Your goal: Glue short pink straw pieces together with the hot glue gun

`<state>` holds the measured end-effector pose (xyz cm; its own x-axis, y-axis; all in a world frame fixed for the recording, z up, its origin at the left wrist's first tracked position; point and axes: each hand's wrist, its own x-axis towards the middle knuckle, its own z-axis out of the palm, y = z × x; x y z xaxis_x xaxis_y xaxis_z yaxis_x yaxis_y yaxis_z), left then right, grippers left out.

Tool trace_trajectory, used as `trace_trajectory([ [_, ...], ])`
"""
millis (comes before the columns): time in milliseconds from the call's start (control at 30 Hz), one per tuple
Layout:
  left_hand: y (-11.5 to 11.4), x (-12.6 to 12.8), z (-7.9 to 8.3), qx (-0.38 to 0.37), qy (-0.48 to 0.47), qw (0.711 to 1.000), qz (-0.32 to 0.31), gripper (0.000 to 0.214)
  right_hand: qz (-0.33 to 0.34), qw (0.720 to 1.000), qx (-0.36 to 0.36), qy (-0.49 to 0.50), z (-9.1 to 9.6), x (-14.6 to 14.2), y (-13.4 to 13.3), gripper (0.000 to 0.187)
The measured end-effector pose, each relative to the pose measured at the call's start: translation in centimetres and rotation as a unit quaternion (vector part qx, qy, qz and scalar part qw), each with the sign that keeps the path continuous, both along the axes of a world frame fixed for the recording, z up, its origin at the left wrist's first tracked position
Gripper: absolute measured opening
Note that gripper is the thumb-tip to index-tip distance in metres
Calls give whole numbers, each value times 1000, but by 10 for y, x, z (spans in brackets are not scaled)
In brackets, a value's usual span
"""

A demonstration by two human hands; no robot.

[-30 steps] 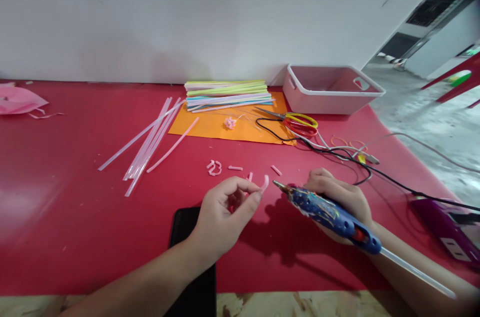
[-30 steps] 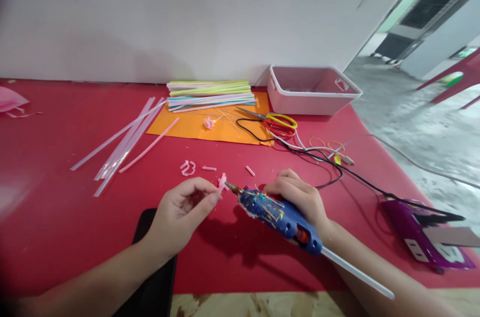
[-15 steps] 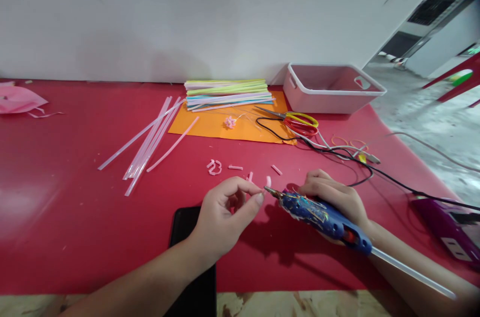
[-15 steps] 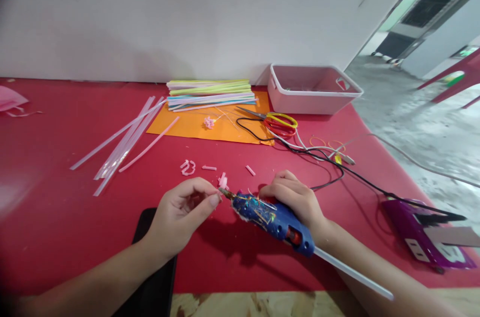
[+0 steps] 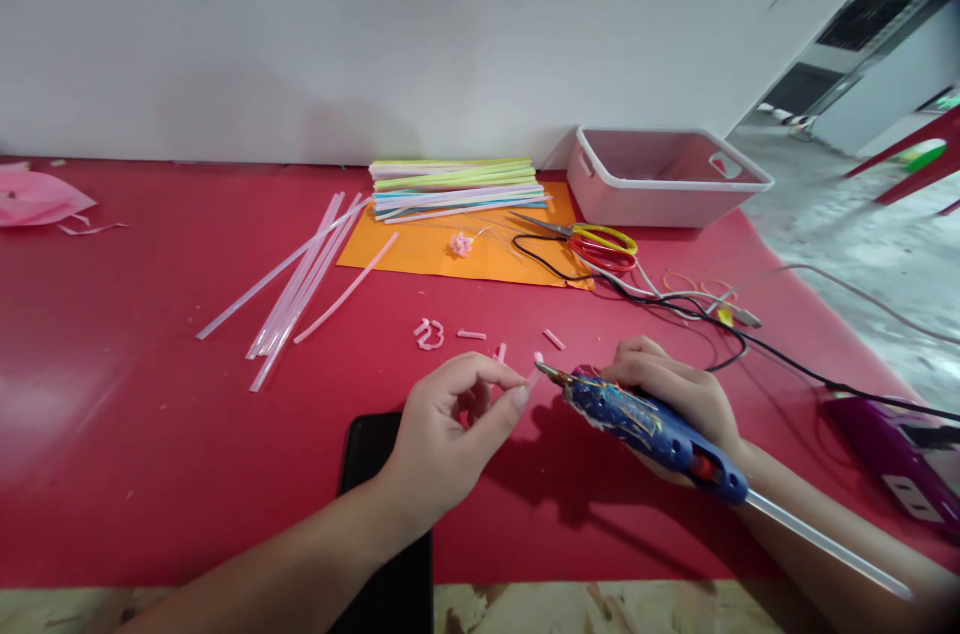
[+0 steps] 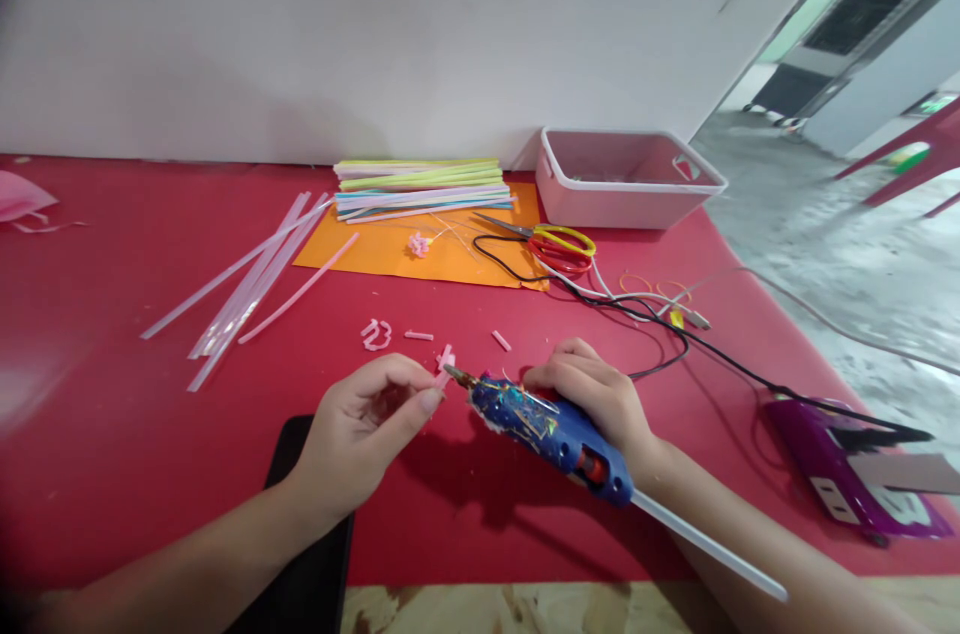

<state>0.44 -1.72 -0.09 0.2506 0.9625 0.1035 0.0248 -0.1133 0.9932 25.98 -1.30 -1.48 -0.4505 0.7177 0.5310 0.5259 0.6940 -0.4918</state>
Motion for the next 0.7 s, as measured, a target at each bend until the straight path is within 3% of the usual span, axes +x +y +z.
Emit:
trace_trajectory([
  [700, 2, 2, 7, -71, -66, 994, -50, 12, 1, 1000, -11, 3, 0, 1, 0, 9],
])
